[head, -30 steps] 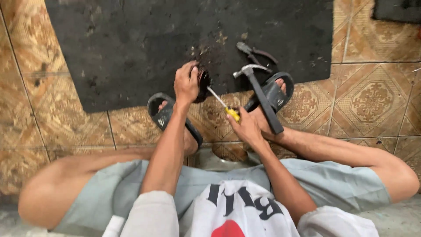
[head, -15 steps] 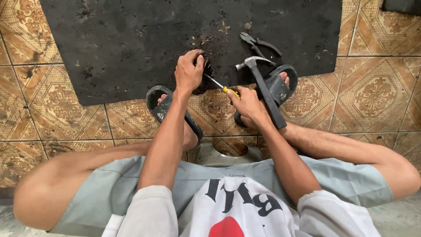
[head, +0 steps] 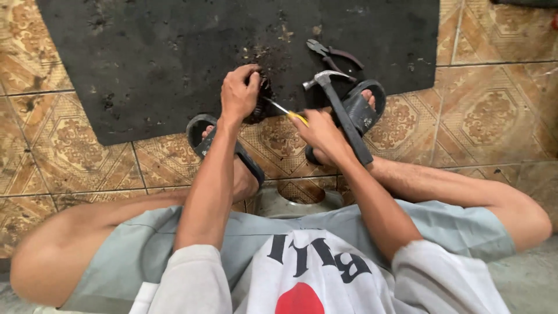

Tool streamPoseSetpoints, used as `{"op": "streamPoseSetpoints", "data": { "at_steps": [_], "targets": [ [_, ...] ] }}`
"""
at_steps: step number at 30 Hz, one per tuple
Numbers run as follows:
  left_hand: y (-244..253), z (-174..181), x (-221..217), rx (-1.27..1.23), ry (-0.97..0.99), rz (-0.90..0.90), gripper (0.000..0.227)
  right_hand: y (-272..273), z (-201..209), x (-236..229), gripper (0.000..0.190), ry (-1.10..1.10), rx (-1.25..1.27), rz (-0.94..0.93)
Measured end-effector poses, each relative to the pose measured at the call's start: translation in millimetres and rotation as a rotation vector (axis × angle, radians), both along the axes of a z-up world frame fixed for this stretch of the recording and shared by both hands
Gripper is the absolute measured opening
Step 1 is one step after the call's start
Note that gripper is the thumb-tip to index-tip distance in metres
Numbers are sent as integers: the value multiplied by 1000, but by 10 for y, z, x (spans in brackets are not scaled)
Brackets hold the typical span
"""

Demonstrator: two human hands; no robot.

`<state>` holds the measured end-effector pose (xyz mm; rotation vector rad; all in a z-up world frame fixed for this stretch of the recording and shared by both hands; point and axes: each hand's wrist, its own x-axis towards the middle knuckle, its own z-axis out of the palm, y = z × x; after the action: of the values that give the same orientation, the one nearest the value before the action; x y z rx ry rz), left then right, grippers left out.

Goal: The person uses a hammer and screwdriver to tap and pry at a motor stator, then switches to pliers to cut and remove copper windings. The work is performed while sitting on the floor in a workshop setting.

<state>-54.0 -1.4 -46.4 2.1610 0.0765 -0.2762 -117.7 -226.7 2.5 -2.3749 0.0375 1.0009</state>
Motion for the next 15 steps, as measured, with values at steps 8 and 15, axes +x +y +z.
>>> {"op": "streamPoseSetpoints", "data": {
  "at_steps": [8, 15],
  "targets": [
    [97, -234, -36, -64, -71, -208, 40, -353, 459, -817, 32, -7, 93, -331],
    [99, 102, -93, -22, -169, -428, 38, -53, 334, -693, 41, 127, -18, -108]
  ]
}}
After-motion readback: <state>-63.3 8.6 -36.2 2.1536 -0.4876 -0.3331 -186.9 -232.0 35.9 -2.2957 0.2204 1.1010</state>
